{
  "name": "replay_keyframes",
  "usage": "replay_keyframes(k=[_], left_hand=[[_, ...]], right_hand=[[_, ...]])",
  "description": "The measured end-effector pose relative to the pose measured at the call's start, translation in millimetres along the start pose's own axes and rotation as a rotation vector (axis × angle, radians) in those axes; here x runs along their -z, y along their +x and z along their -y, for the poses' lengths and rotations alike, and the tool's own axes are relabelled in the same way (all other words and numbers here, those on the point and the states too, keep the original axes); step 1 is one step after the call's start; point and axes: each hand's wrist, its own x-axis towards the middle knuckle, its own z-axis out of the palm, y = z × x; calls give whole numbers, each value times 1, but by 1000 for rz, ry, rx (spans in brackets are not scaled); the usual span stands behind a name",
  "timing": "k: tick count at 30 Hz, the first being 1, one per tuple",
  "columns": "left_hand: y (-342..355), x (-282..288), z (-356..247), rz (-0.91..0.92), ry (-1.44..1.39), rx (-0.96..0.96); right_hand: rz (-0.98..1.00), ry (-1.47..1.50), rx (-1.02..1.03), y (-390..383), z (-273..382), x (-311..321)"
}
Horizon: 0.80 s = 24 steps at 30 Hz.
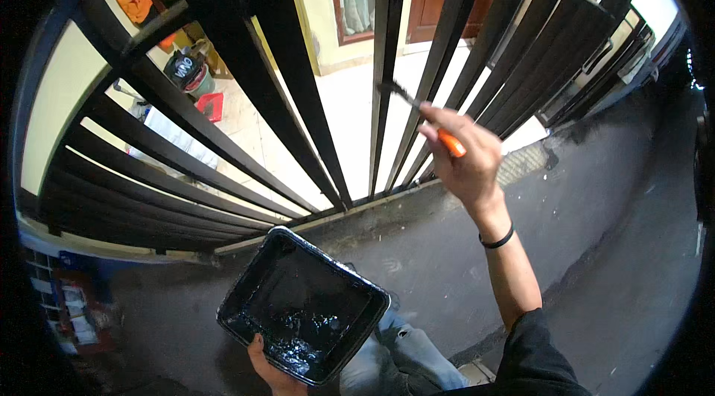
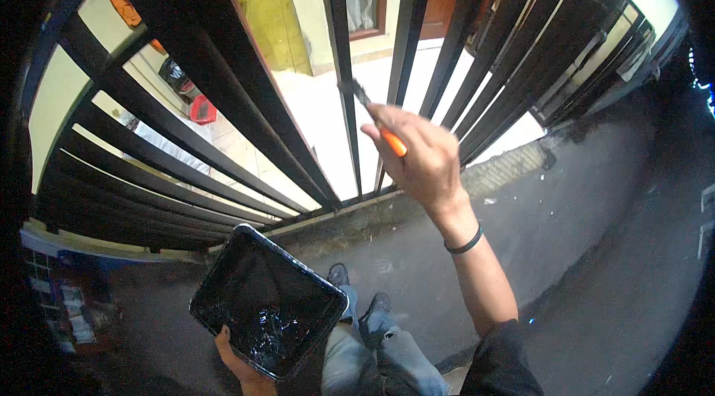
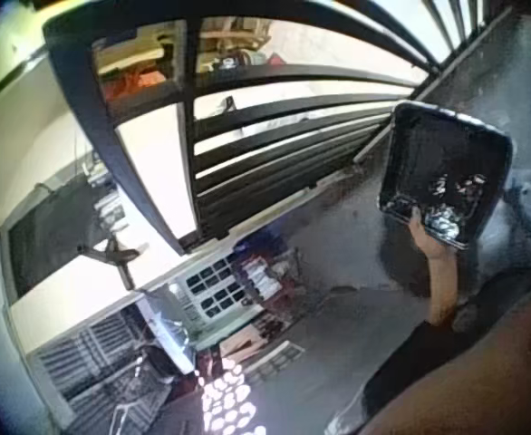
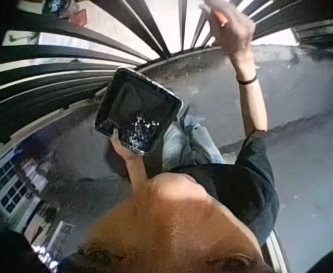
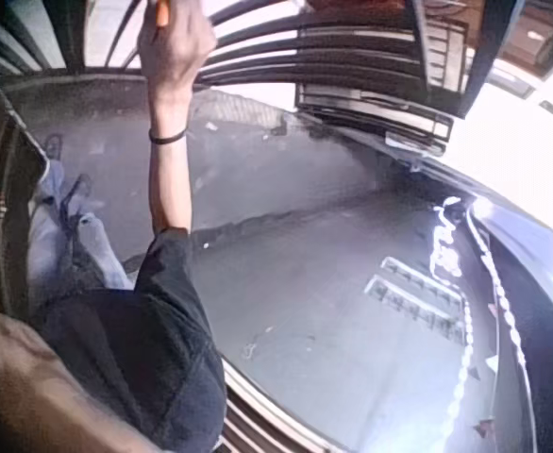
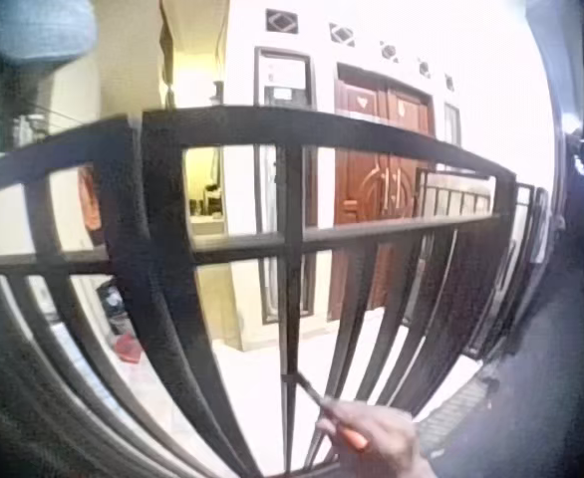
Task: The person paints a metal fence gate using a brush and black paint from a container, covering the vertical bars and horizontal frames.
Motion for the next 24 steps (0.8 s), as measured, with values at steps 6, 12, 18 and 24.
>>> replay_keyframes(k=[6, 12, 18, 24], left_hand=[[-2, -5, -3, -65, 38, 46], [7, 23, -11, 37, -37, 195], [2, 2, -17, -100, 58, 102], [9, 8, -23, 93, -73, 318]], right_hand=[[-344, -108, 183, 99, 21, 50], [-137, -226, 168, 41, 17, 33], [-230, -30, 21, 49, 34, 47], [-238, -170, 162, 68, 26, 34]])
